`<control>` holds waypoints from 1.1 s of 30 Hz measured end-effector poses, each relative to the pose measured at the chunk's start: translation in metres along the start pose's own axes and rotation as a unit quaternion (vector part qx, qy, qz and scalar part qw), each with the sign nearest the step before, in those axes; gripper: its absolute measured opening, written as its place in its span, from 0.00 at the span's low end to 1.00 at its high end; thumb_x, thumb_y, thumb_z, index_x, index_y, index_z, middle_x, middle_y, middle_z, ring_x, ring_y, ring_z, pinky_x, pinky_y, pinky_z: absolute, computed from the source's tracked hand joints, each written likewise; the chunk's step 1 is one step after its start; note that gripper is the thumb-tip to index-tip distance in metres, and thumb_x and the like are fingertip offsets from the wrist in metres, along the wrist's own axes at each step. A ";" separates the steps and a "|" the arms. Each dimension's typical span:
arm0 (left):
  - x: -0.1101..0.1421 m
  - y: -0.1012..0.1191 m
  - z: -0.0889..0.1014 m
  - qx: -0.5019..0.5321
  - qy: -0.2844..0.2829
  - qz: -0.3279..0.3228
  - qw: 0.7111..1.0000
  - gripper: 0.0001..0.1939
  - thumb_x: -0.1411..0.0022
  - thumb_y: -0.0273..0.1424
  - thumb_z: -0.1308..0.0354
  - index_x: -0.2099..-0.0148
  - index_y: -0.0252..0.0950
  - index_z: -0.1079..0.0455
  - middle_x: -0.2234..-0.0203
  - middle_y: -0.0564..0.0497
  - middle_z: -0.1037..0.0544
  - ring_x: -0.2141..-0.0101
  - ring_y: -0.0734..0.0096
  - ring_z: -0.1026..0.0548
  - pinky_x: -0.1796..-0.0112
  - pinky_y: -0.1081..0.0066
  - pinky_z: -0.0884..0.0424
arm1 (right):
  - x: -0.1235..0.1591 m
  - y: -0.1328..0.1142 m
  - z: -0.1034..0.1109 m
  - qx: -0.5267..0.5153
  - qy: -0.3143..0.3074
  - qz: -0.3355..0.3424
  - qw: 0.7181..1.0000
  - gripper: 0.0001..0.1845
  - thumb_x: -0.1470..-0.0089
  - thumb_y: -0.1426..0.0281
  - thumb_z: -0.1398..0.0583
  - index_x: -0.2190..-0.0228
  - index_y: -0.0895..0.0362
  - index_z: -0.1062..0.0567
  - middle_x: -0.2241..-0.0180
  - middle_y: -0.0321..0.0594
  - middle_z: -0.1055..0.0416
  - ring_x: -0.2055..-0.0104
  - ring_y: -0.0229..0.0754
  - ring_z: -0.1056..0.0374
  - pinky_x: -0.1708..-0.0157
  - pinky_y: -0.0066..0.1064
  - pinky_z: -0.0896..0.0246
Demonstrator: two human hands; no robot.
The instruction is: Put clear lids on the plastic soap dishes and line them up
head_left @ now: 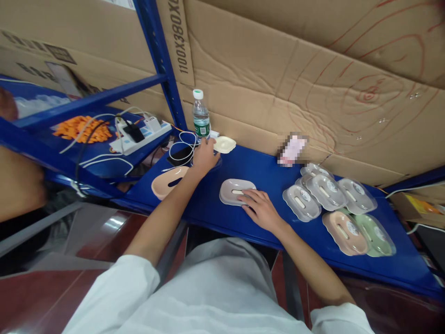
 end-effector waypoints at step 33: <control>0.156 0.019 -0.009 0.225 0.010 -0.386 0.895 0.17 0.23 0.37 0.40 0.36 0.42 0.26 0.36 0.43 0.23 0.32 0.55 0.29 0.29 0.44 0.36 | -0.001 0.014 0.010 -0.017 0.049 -0.038 0.998 0.25 0.27 0.63 0.41 0.32 0.44 0.28 0.34 0.47 0.30 0.27 0.58 0.40 0.28 0.58 0.39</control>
Point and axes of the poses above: each hand's wrist, its own x-axis away from the middle knuckle, its own z-axis out of the back of the hand, y = z × x, the point moved 4 cm from there along -x, towards the middle knuckle
